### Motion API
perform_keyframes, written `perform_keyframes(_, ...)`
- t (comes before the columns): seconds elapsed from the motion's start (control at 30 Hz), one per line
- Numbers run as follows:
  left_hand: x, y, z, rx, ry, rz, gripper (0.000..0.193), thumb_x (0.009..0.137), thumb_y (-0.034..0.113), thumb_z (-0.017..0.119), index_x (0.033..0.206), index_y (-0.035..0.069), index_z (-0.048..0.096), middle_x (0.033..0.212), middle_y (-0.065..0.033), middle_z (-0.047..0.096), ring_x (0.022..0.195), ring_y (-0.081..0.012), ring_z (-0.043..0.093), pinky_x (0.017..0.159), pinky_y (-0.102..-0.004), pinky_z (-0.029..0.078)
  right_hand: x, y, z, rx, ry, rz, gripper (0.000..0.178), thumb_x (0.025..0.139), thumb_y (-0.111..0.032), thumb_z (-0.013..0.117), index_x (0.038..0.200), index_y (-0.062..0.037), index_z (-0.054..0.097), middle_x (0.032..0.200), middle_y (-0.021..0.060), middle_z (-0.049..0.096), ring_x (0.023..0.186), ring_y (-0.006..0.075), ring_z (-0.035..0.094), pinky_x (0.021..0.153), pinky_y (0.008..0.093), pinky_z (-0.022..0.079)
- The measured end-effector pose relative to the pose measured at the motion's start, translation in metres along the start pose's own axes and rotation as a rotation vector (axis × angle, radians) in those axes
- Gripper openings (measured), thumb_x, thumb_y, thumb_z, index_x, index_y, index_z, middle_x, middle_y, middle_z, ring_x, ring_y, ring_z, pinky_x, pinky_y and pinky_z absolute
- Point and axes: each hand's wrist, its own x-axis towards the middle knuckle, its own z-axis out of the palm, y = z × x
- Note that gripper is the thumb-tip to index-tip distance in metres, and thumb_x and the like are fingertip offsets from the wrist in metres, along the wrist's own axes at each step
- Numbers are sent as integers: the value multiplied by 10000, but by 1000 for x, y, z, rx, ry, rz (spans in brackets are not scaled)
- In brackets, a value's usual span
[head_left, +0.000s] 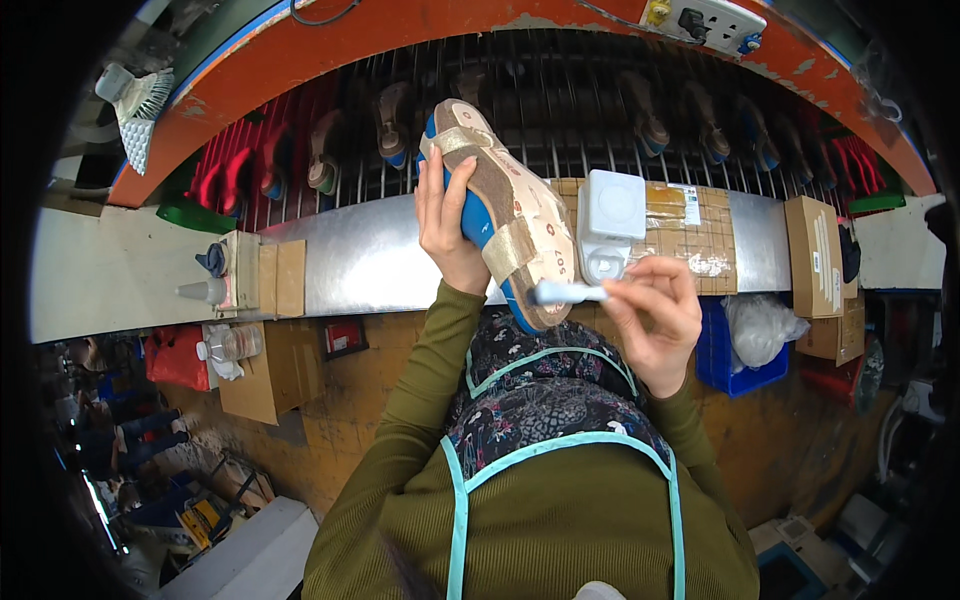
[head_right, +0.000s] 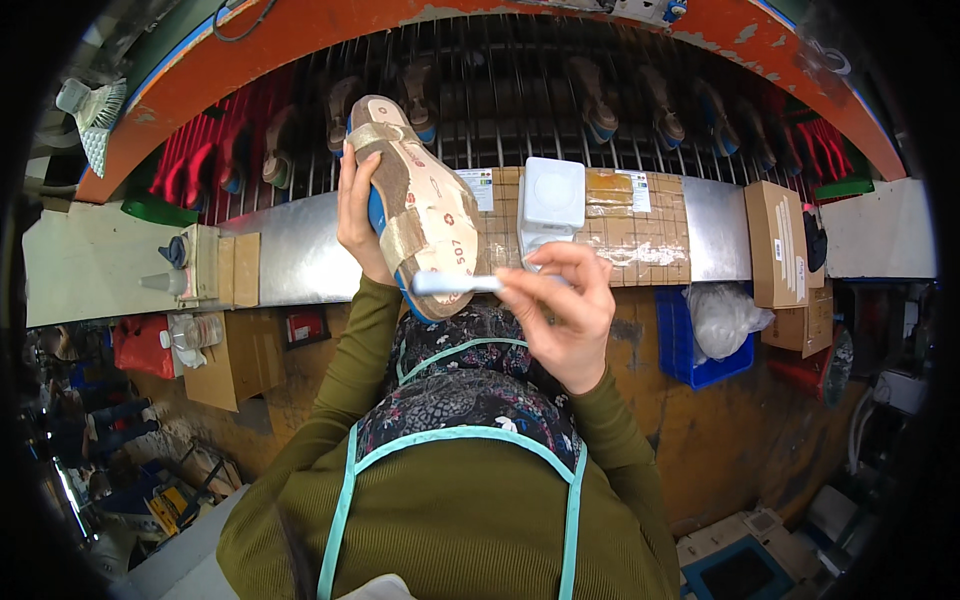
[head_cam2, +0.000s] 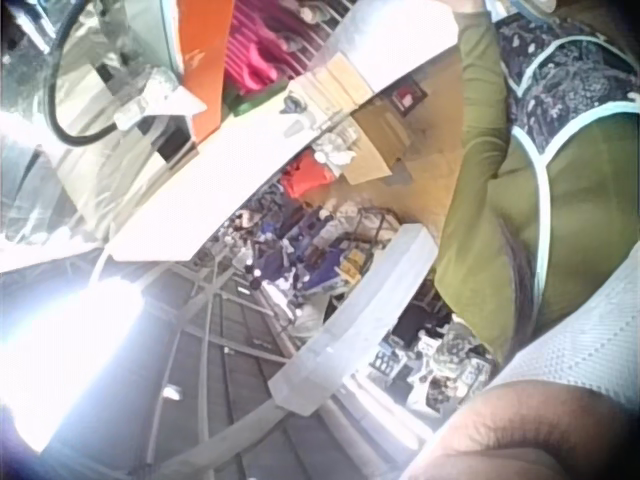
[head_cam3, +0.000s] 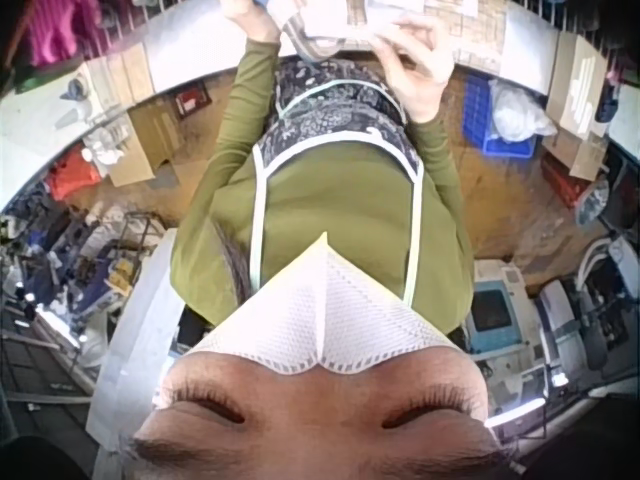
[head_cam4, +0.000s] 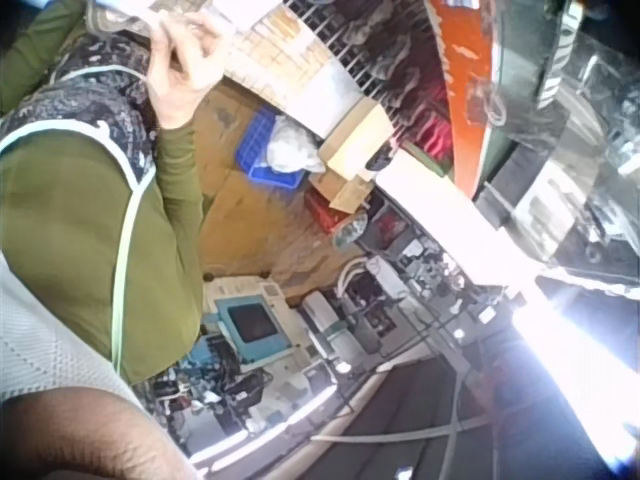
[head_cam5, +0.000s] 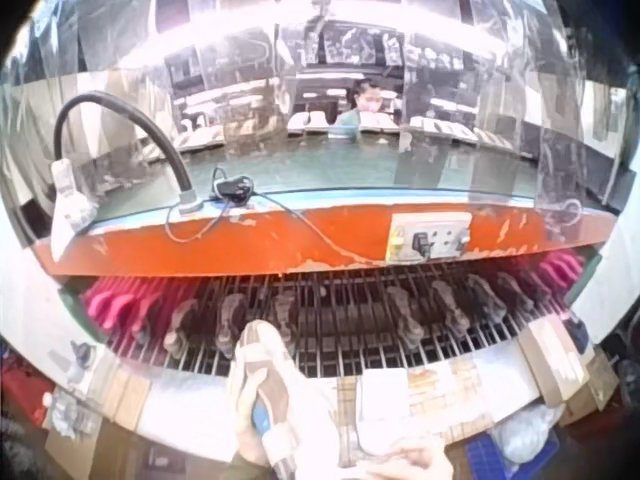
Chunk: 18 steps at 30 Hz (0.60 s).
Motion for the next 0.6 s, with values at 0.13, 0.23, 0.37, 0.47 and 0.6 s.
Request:
perform_keyframes(0.13, -1, -5, 5, -109, -36, -90, 615, 743, 220, 807, 1310, 121, 590, 1469, -198, 460, 1341, -395, 454, 1085, -473, 402, 0, 2, 5, -94, 48, -57, 257, 738, -101, 820, 986, -151, 772, 1025, 33, 622, 835, 130, 573, 810, 284, 336)
perform_keyframes(0.23, -1, -6, 7, -188, -63, -140, 627, 749, 216, 802, 1321, 102, 573, 1461, -218, 461, 1341, -385, 460, 1062, -446, 434, 0, -1, -4, -95, -39, -197, 276, 730, -122, 830, 993, -182, 772, 1037, 31, 614, 835, 149, 547, 807, 303, 330)
perform_keyframes(0.37, -1, -10, 13, -255, -92, -120, 610, 772, 197, 778, 1326, 67, 559, 1456, -229, 461, 1345, -366, 461, 1050, -426, 449, 7, 9, 5, -107, 114, -44, 296, 703, -144, 845, 986, -193, 772, 1014, 20, 619, 839, 137, 540, 800, 314, 296)
perform_keyframes(0.47, 3, -11, 12, -353, -129, -143, 582, 800, 234, 759, 1314, 43, 564, 1428, -155, 485, 1402, -312, 371, 1130, -422, 360, 9, -1, -4, -241, 38, -250, 306, 695, -123, 843, 986, -182, 770, 1017, 31, 616, 838, 149, 544, 790, 308, 316)
perform_keyframes(0.6, 5, -1, 13, -539, -192, -281, 612, 802, 271, 758, 1334, 52, 549, 1446, -105, 449, 1446, -283, 289, 1190, -431, 274, 19, -2, -3, -94, 44, -223, 336, 672, -124, 847, 993, -188, 770, 1001, 24, 619, 860, 144, 573, 783, 325, 299)
